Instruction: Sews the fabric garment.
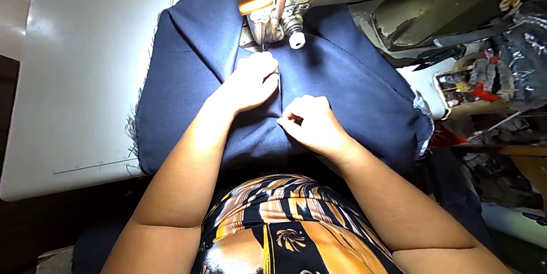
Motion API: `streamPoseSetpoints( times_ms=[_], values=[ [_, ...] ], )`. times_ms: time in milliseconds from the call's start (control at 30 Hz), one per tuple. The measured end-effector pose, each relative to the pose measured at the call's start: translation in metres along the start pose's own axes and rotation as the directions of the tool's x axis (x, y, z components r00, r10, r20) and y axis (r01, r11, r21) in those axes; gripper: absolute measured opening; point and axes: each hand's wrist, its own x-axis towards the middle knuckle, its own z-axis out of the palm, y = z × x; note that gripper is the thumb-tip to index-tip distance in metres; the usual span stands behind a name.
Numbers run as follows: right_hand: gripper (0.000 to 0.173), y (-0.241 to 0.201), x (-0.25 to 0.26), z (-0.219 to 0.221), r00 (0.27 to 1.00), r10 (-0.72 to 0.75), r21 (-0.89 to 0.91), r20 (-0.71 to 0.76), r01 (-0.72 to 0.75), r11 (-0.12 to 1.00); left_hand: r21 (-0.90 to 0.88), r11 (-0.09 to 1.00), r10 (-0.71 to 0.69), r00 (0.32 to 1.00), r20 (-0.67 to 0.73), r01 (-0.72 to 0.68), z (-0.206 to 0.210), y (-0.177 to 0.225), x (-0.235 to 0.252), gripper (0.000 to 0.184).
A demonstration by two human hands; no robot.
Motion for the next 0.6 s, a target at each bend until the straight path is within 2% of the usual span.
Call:
streamPoseSetpoints(
  times_ms=[100,167,267,433,600],
  values=[
    [0.023,0.001,0.000,0.001,1.000,0.008,0.006,-0.010,-0.008,1.000,-0.055,0.999,-0.004,0.997,-0.079,0.000,0.000,-0.002,0.001,0.028],
    [0.025,0.001,0.001,0.001,1.000,0.016,0.012,-0.006,-0.016,1.000,-0.117,0.992,-0.068,0.992,-0.110,0.055,0.002,-0.005,0.000,0.028],
    [0.026,0.002,0.005,0.001,1.000,0.017,0.025,-0.014,-0.017,1.000,-0.182,0.974,-0.159,0.980,-0.116,0.136,0.005,-0.006,-0.001,0.029],
    [0.024,0.000,0.022,0.000,0.999,0.024,0.061,-0.038,-0.022,0.998,-0.169,0.974,-0.174,0.976,-0.134,0.150,0.010,-0.003,0.001,0.037],
    [0.022,0.003,0.043,-0.004,0.995,0.086,0.208,-0.057,-0.072,0.975,-0.217,0.960,-0.207,0.971,-0.120,0.178,0.012,-0.001,-0.001,0.034]
  ],
)
